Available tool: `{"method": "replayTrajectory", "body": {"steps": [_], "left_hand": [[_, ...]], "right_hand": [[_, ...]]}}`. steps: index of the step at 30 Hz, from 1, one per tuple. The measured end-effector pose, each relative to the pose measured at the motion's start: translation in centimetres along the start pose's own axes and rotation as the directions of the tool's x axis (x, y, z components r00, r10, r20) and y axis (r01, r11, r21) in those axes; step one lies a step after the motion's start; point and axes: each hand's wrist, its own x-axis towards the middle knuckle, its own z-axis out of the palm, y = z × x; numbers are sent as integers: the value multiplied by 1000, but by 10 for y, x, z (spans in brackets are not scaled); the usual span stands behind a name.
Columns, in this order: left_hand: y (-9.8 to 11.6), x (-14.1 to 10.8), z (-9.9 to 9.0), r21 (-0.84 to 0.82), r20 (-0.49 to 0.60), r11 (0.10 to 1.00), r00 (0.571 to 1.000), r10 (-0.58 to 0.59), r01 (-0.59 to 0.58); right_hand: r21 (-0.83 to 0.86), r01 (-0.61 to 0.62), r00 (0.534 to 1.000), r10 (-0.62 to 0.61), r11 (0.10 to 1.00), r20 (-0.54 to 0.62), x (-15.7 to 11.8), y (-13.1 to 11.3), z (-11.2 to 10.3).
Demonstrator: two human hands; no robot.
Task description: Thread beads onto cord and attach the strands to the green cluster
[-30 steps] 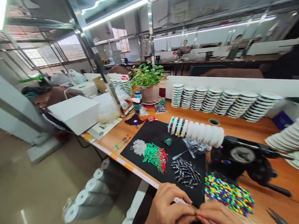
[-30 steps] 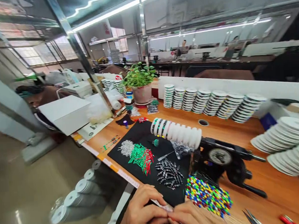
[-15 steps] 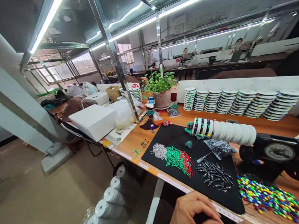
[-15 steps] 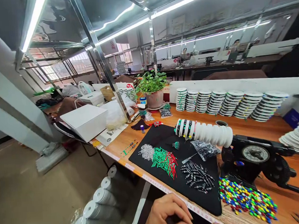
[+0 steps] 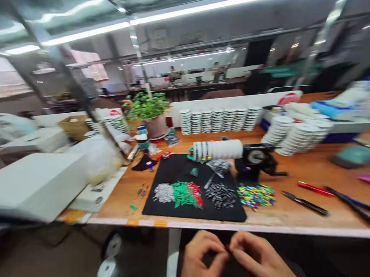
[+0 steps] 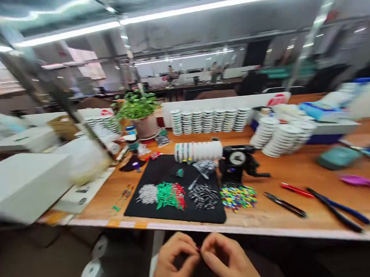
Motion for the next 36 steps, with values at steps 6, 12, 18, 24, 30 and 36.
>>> {"method": "replayTrajectory", "body": {"steps": [6,12,18,24,30,36], "left_hand": [[-12,21,-16,107,7,993,999,54,-55],[-3,19,2,125,21,988,995,94,-96],[12,20,10,147,53,986,996,68,-75],[13,18,4,164,51,986,998,21,-30],[9,19,2,133,21,990,999,48,-51],[14,17,3,133,26,991,1000,-9,6]], "right_hand": [[-551,79,802,-381,831,-460,10,3,-76],[-684,55,853,-391,727,-347,13,15,-113],[-719,118,855,-439,685,-277,30,13,-95],[-794,187,868,-475,578,-142,52,1,-77],[-876,213,880,-474,432,-19,70,-4,-69],[-913,235,902,-425,334,77,76,-3,-65]]}}
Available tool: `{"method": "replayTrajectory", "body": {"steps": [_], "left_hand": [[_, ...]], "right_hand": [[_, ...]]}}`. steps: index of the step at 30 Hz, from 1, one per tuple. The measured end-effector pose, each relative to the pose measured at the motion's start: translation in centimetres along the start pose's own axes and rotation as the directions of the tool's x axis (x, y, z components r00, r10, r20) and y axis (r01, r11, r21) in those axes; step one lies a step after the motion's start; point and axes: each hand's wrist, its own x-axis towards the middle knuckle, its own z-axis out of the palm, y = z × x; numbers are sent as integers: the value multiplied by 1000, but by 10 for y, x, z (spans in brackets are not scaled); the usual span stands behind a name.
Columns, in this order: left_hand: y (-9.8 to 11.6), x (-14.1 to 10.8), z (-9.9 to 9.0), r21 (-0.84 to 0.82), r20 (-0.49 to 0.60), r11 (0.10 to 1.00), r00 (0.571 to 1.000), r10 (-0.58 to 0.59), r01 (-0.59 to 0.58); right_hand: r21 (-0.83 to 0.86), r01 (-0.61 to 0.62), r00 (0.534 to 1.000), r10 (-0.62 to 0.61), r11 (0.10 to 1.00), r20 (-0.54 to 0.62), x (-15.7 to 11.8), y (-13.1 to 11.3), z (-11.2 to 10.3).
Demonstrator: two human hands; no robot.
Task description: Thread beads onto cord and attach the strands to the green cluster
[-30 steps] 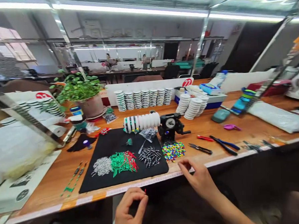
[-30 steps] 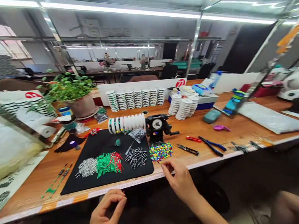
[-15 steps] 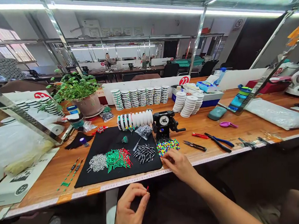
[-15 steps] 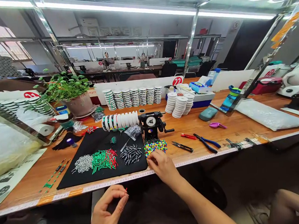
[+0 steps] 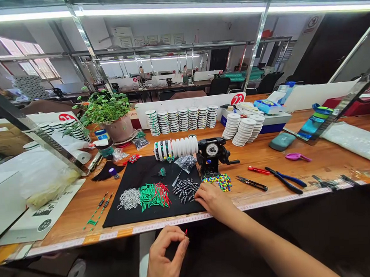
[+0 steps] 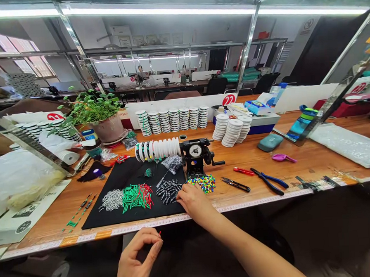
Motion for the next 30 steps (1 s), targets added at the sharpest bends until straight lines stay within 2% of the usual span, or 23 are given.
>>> {"method": "replayTrajectory", "body": {"steps": [6,13,15,16,18,19,20,24,30], "left_hand": [[3,-2,-3,-5,-20,1000,1000,23,-23],[13,2,0,-16,-46,1000,999,-2,1],[16,5,3,-18,-46,1000,999,-4,3],[17,6,5,-19,-44,1000,999,-5,5],[18,7,7,-24,-36,1000,999,-9,8],[18,7,8,-28,-34,1000,999,-12,11],[19,8,9,-31,-32,999,999,-16,15],[24,9,10,-38,-41,999,999,-17,15],[29,13,7,-42,-48,999,999,-9,7]], "right_hand": [[-7,74,997,-74,997,12,2,-1,-6],[213,56,996,-41,975,-74,-18,3,-27],[413,17,998,11,911,-67,-24,-5,-35],[548,-13,998,42,837,-40,-26,-10,-38],[778,-90,995,87,622,46,-28,-22,-43],[841,-123,991,103,527,81,-29,-29,-44],[870,-139,989,115,474,96,-29,-34,-45],[905,-115,987,147,410,59,-26,-51,-44],[901,-179,977,177,395,117,-18,-57,-35]]}}
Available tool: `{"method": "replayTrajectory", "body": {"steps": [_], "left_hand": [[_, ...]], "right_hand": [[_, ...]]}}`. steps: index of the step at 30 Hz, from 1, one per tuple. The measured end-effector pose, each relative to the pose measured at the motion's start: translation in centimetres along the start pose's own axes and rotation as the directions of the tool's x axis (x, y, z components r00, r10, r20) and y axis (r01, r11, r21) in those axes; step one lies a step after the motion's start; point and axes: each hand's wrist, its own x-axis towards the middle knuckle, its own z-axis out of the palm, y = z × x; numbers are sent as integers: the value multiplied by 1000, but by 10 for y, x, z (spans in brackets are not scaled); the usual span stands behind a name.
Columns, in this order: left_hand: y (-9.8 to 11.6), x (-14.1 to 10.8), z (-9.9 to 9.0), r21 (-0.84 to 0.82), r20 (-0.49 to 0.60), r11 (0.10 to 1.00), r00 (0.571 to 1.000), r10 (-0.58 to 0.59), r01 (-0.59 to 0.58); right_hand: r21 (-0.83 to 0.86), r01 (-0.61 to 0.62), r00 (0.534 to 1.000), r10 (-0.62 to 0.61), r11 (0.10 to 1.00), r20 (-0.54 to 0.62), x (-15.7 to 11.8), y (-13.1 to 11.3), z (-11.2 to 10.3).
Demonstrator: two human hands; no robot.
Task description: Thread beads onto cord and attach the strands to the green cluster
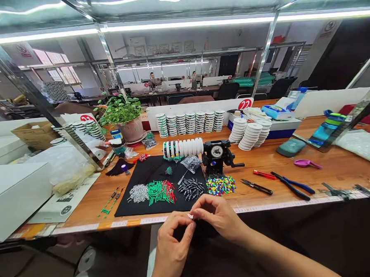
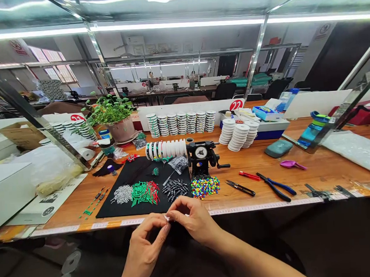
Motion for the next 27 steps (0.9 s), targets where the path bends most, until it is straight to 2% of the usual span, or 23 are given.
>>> {"method": "replayTrajectory", "body": {"steps": [2,3,5,7,9,11,13,14,15,17,19,23,27], "left_hand": [[-1,1,-2,6,2,1000,1000,-6,6],[-1,2,-3,10,-1,1000,1000,-7,7],[-1,6,-4,19,-10,1000,1000,1,-1],[0,15,-6,39,-13,999,999,33,-32],[5,29,-7,83,-22,992,995,94,-92],[13,50,-10,166,-51,971,982,182,-171],[22,76,-13,286,-96,925,953,286,-249],[27,91,-15,357,-118,892,933,339,-279],[31,106,-16,429,-139,853,911,389,-299],[37,134,-18,559,-177,771,865,470,-304],[39,158,-18,651,-200,708,838,508,-274],[38,181,-14,731,-197,653,855,480,-198],[36,182,-9,771,-194,618,869,455,-151]], "right_hand": [[-81,45,999,-46,996,-21,3,4,2],[-156,101,994,-108,983,-35,5,6,3],[-346,279,950,-310,896,-36,9,10,2],[-509,476,848,-527,717,51,15,8,-2],[-599,617,730,-656,510,193,26,1,-12],[-646,683,639,-707,341,302,44,-12,-24],[-686,686,594,-732,243,334,68,-28,-38],[-707,671,589,-740,222,326,82,-36,-44],[-732,643,605,-735,225,305,96,-43,-49],[-777,569,665,-707,269,242,127,-53,-56],[-801,505,719,-670,322,184,154,-57,-60],[-805,451,767,-628,385,129,186,-53,-60],[-800,423,792,-603,426,98,193,-45,-59]]}}
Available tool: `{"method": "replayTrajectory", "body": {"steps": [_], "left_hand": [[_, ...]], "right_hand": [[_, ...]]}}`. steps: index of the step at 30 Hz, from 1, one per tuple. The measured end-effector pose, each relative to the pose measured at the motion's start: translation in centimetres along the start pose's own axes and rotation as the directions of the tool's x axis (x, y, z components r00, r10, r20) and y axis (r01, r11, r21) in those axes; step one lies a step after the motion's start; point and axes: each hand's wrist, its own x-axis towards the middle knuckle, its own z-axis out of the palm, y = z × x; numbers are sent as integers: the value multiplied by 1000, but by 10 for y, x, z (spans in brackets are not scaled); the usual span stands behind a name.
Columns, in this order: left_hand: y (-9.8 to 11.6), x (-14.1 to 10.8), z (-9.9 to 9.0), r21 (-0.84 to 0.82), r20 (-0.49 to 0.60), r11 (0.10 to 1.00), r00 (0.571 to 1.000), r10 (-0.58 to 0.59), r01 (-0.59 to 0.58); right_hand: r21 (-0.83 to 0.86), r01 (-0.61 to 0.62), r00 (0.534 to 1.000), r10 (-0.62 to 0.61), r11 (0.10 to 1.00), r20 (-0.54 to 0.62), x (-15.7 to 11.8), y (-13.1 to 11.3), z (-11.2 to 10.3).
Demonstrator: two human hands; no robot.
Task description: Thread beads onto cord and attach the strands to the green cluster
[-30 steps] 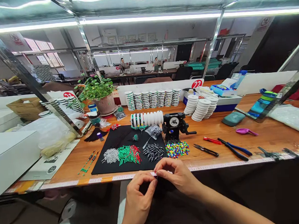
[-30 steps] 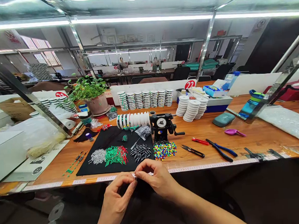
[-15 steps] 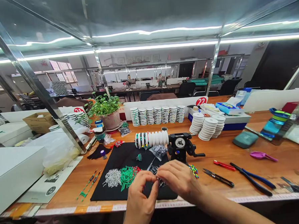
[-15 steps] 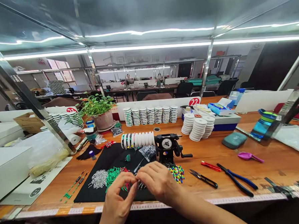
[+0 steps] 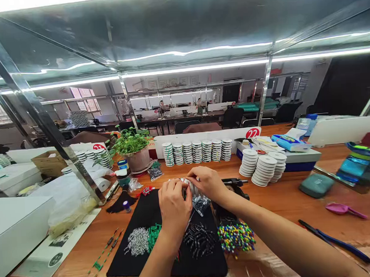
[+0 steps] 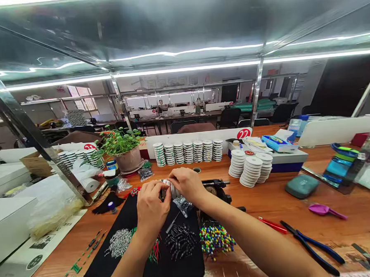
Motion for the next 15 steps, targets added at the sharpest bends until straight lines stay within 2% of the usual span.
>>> {"method": "replayTrajectory", "body": {"steps": [7,15], "left_hand": [[4,-1,0,27,-4,999,999,-43,43],[3,0,1,-14,-11,997,997,-75,75]], "right_hand": [[24,-27,999,28,999,-27,-1,2,4],[13,-11,997,12,1000,-73,-4,2,9]]}}
